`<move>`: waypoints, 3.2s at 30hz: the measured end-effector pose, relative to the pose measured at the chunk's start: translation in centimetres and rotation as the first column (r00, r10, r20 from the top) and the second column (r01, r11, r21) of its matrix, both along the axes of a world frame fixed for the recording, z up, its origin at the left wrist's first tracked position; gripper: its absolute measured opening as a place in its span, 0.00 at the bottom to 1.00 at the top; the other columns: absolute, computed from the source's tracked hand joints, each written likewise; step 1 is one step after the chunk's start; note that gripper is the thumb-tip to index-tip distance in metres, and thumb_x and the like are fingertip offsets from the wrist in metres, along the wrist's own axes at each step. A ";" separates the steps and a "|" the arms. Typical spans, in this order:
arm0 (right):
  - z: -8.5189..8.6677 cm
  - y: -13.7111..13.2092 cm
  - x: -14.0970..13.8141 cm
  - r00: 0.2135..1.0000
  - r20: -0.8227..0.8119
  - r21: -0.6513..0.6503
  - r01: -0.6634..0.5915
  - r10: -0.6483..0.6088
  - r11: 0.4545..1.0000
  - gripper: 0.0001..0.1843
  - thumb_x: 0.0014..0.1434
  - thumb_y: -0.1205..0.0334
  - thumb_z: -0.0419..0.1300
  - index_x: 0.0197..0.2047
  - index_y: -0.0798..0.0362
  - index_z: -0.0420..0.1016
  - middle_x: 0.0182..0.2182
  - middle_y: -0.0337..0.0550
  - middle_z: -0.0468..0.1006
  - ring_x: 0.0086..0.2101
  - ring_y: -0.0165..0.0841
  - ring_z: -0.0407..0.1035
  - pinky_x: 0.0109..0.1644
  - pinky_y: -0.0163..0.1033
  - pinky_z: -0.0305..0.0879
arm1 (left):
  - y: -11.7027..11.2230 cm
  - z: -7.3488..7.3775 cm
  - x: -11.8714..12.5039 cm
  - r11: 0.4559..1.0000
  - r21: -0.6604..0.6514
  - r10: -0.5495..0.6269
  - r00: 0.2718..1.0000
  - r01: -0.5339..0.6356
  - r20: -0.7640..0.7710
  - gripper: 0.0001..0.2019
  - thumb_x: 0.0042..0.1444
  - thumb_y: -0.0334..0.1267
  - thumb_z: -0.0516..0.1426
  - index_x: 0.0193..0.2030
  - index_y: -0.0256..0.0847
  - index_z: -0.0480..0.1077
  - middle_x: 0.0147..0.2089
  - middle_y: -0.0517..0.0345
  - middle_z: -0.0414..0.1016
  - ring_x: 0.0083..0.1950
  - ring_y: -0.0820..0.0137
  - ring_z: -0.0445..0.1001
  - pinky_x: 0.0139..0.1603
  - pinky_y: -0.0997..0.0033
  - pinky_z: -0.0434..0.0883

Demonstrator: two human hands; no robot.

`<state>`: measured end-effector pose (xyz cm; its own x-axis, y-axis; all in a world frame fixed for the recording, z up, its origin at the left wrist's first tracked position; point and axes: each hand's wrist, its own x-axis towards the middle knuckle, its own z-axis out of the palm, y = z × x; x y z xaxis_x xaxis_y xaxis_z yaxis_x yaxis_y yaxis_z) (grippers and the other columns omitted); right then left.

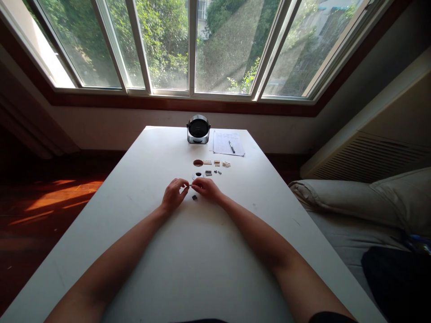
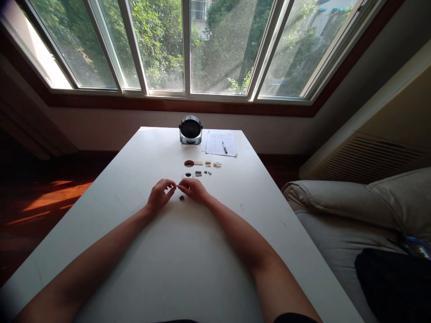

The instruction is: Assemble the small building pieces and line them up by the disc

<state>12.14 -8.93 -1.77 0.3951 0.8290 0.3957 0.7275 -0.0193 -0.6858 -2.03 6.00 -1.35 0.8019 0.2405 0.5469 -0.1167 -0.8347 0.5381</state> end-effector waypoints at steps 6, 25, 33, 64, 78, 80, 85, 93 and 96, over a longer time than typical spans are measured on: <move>-0.1 0.0 0.0 1.000 -0.018 0.022 -0.008 0.009 1.000 0.07 0.62 0.60 0.59 0.38 0.52 0.76 0.28 0.37 0.75 0.28 0.27 0.64 0.34 0.32 0.58 | 0.0 -0.1 0.0 1.000 -0.012 -0.006 1.000 0.006 -0.015 0.04 0.61 0.33 0.56 0.41 0.43 0.71 0.36 0.57 0.74 0.37 0.69 0.71 0.40 0.67 0.70; -0.1 0.0 0.1 1.000 0.007 0.014 -0.022 0.022 1.000 0.08 0.62 0.58 0.59 0.37 0.53 0.76 0.28 0.37 0.74 0.28 0.27 0.64 0.34 0.32 0.58 | -0.1 0.1 0.0 0.995 -0.095 -0.028 0.997 0.021 -0.071 0.04 0.61 0.37 0.56 0.40 0.43 0.71 0.35 0.59 0.76 0.33 0.72 0.72 0.39 0.72 0.71; 0.1 0.0 0.0 1.000 -0.011 -0.016 -0.012 0.012 1.000 0.08 0.61 0.58 0.60 0.37 0.52 0.77 0.29 0.37 0.76 0.28 0.28 0.65 0.34 0.33 0.59 | -0.3 0.2 -0.1 0.995 -0.091 -0.032 0.998 0.027 -0.058 0.04 0.61 0.38 0.56 0.40 0.43 0.71 0.35 0.60 0.76 0.32 0.72 0.72 0.38 0.70 0.71; 0.0 -0.1 0.1 0.999 -0.021 0.005 -0.026 0.026 1.000 0.07 0.61 0.58 0.60 0.37 0.52 0.76 0.29 0.37 0.76 0.28 0.28 0.65 0.34 0.33 0.59 | -0.2 0.1 0.0 0.996 -0.073 -0.050 0.996 0.045 -0.070 0.03 0.61 0.36 0.55 0.40 0.43 0.71 0.36 0.59 0.76 0.34 0.71 0.73 0.39 0.70 0.71; -0.2 0.0 0.5 1.000 0.000 -0.013 0.030 -0.030 0.999 0.07 0.60 0.57 0.60 0.35 0.52 0.75 0.28 0.37 0.75 0.28 0.29 0.65 0.33 0.33 0.59 | -0.1 0.1 0.1 0.999 -0.048 -0.011 0.998 0.008 -0.056 0.03 0.61 0.34 0.55 0.40 0.44 0.70 0.37 0.57 0.75 0.38 0.68 0.73 0.41 0.67 0.70; -0.2 -0.3 1.3 0.990 0.054 0.010 0.131 -0.131 0.991 0.06 0.61 0.58 0.60 0.35 0.51 0.74 0.29 0.38 0.75 0.29 0.29 0.65 0.35 0.34 0.59 | -0.1 0.0 0.1 0.999 -0.019 0.025 0.997 -0.026 -0.067 0.03 0.60 0.34 0.55 0.39 0.44 0.70 0.37 0.57 0.75 0.38 0.67 0.72 0.43 0.65 0.69; -0.7 -2.4 5.2 0.829 0.188 0.028 0.531 -0.526 0.847 0.06 0.62 0.59 0.57 0.36 0.52 0.72 0.32 0.42 0.74 0.32 0.33 0.65 0.37 0.36 0.58 | 0.9 -0.1 0.1 0.999 0.000 0.045 0.988 -0.046 -0.150 0.03 0.56 0.32 0.56 0.34 0.44 0.70 0.32 0.59 0.74 0.34 0.67 0.70 0.39 0.65 0.68; -1.2 -4.0 7.6 0.647 0.371 -0.085 0.738 -0.666 0.670 0.07 0.64 0.61 0.55 0.38 0.52 0.73 0.38 0.48 0.76 0.38 0.37 0.68 0.39 0.39 0.58 | 4.3 0.7 -0.8 0.979 -0.140 -0.185 0.934 0.148 -0.307 0.12 0.49 0.28 0.54 0.38 0.45 0.74 0.33 0.58 0.72 0.34 0.69 0.69 0.33 0.70 0.68; -1.0 -3.7 7.1 0.634 0.402 -0.135 0.755 -0.661 0.642 0.06 0.63 0.61 0.56 0.38 0.52 0.73 0.38 0.49 0.77 0.38 0.38 0.69 0.39 0.39 0.58 | 4.9 1.0 -1.0 0.962 -0.162 -0.262 0.911 0.221 -0.319 0.13 0.48 0.29 0.53 0.38 0.44 0.75 0.35 0.57 0.72 0.36 0.68 0.70 0.35 0.69 0.69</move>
